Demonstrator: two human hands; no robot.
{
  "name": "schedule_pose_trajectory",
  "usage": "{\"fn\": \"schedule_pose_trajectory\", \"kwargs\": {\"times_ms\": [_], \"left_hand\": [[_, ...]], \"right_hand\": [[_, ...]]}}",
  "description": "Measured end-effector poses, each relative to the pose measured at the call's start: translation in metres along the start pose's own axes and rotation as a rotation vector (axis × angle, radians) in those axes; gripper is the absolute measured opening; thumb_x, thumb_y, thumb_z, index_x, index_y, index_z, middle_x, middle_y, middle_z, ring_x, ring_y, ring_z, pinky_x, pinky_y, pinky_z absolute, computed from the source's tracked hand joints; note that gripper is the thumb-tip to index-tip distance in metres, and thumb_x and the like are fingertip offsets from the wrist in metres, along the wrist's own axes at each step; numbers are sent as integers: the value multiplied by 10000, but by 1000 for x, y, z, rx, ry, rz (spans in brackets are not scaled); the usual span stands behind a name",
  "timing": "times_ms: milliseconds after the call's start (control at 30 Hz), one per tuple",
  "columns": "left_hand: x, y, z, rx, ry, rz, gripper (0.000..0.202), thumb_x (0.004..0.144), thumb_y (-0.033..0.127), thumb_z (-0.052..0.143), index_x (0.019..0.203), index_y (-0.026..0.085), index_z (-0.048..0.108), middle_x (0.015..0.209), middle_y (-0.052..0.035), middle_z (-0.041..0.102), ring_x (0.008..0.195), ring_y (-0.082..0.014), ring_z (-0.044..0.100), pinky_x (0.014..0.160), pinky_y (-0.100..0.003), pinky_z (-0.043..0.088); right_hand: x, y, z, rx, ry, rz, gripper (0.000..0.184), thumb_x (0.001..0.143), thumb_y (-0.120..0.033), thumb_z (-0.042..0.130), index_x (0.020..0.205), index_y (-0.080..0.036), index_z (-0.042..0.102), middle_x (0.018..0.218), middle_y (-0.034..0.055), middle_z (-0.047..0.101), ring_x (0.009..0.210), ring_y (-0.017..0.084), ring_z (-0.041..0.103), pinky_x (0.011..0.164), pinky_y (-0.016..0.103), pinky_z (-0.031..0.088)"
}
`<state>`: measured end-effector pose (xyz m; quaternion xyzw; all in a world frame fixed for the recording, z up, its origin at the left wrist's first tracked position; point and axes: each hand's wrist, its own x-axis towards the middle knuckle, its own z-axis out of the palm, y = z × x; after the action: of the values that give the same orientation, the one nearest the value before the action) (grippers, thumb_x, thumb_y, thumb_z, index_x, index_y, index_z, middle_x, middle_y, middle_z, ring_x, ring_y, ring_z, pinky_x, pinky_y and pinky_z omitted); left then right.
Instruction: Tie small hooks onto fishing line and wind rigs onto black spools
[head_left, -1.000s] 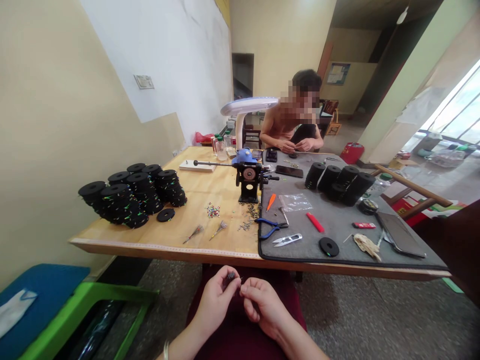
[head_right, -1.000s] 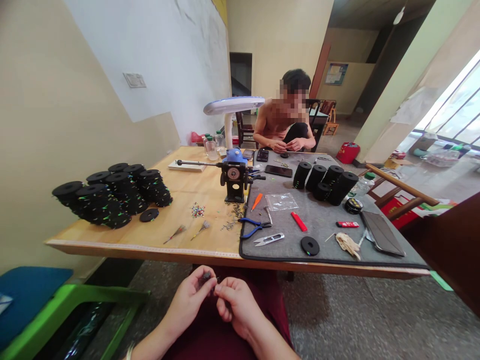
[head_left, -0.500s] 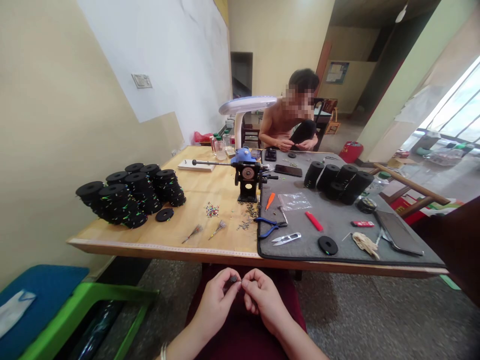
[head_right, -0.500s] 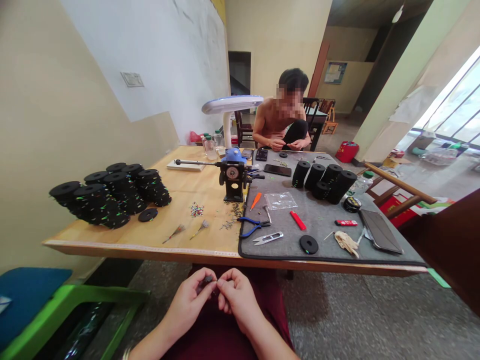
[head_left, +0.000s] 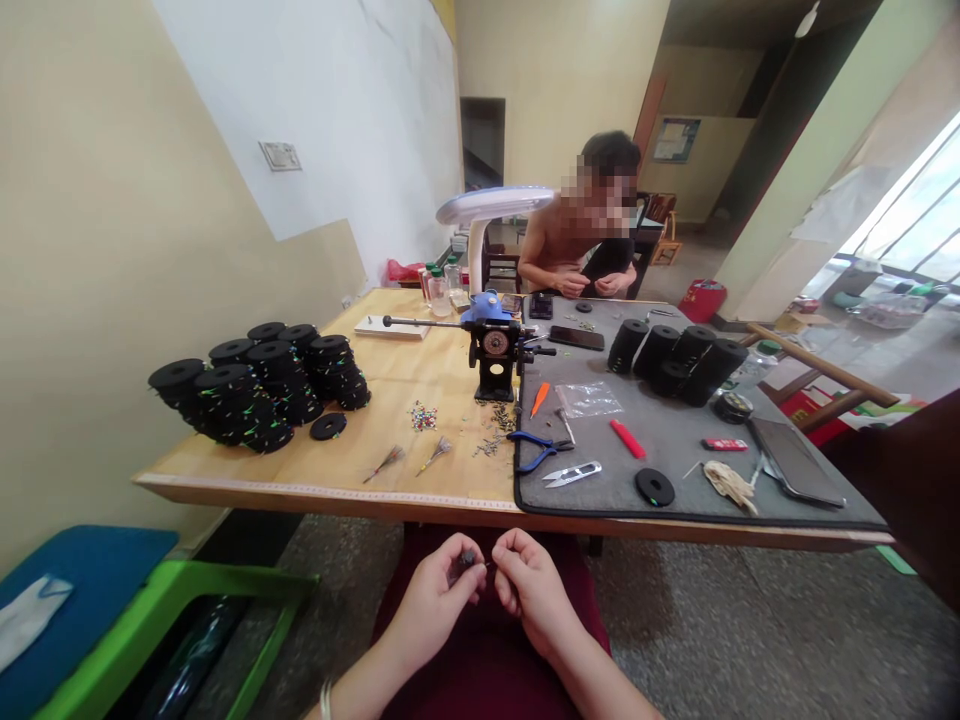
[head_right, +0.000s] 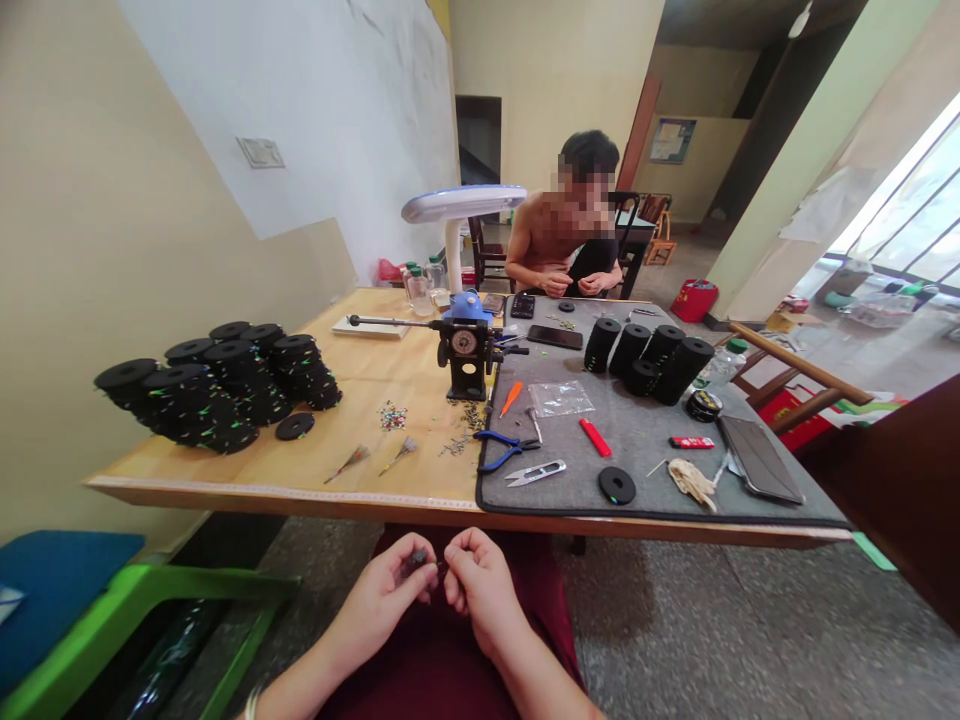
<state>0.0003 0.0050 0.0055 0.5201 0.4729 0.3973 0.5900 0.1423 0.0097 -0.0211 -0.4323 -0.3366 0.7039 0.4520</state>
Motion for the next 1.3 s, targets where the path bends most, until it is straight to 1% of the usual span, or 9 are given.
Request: {"fn": "schedule_pose_trajectory", "kwargs": {"times_ms": [200, 333, 467, 600, 767, 900, 1067, 1200, 1300], "left_hand": [[2, 0, 1, 18, -4, -41, 98, 734, 249, 615, 711, 182, 547, 588, 24, 549, 556, -136, 527, 536, -234, 436], [2, 0, 0, 95, 37, 18, 85, 731, 231, 598, 673, 186, 557, 586, 29, 537, 557, -130, 493, 550, -226, 403], [2, 0, -1, 161, 55, 80, 120, 752, 268, 603, 671, 179, 599, 631, 6, 586, 614, -148, 502, 593, -228, 390], [2, 2, 0, 212, 55, 56, 173, 753, 307, 623, 645, 172, 634, 566, 10, 597, 537, -133, 465, 539, -223, 345], [2, 10, -2, 224, 79, 53, 157, 738, 310, 650, 674, 166, 660, 599, -4, 624, 568, -142, 490, 563, -227, 371], [3, 12, -5, 143, 125, 44, 164, 761, 342, 627, 762, 180, 647, 645, 9, 591, 569, -132, 485, 546, -217, 378], [4, 12, -3, 164, 155, 35, 198, 772, 374, 600, 761, 177, 613, 595, 28, 536, 512, -119, 450, 493, -213, 356], [4, 10, -2, 194, 187, 30, 228, 777, 409, 572, 774, 183, 597, 537, 51, 489, 451, -112, 405, 459, -218, 338], [7, 6, -6, 201, 224, 39, 218, 791, 401, 552, 786, 186, 592, 524, 61, 459, 443, -109, 387, 454, -218, 326]], "right_hand": [[-1, -2, 2, -44, 6, -60, 364, 728, -498, 645, 729, -196, 442, 368, -126, 377, 332, 32, 197, 374, 177, 124], [-1, -2, 2, -75, 10, -71, 340, 744, -476, 634, 732, -197, 439, 387, -120, 385, 351, 40, 220, 391, 183, 128], [-1, 0, 2, -85, -12, -55, 336, 750, -477, 625, 735, -200, 436, 390, -114, 405, 354, 43, 223, 392, 186, 130], [-1, -3, 3, -69, -26, -35, 339, 743, -474, 627, 731, -200, 428, 405, -113, 415, 362, 40, 217, 393, 183, 136], [-2, -7, 1, -111, -45, -9, 307, 749, -453, 622, 745, -195, 458, 443, -102, 431, 380, 44, 227, 401, 190, 143], [-1, -5, -2, -255, -91, -36, 216, 725, -342, 635, 683, -175, 505, 451, -96, 396, 408, 50, 265, 419, 197, 190], [0, -2, -2, -334, -73, -83, 112, 665, -164, 528, 592, -189, 446, 438, -102, 370, 399, 45, 268, 407, 184, 193], [0, -1, -2, -340, -70, -97, 78, 628, -143, 462, 590, -201, 427, 394, -110, 379, 354, 47, 274, 379, 180, 199], [1, -1, -2, -333, -38, -108, 75, 614, -150, 462, 574, -200, 423, 404, -109, 368, 363, 44, 267, 380, 178, 200]]}}
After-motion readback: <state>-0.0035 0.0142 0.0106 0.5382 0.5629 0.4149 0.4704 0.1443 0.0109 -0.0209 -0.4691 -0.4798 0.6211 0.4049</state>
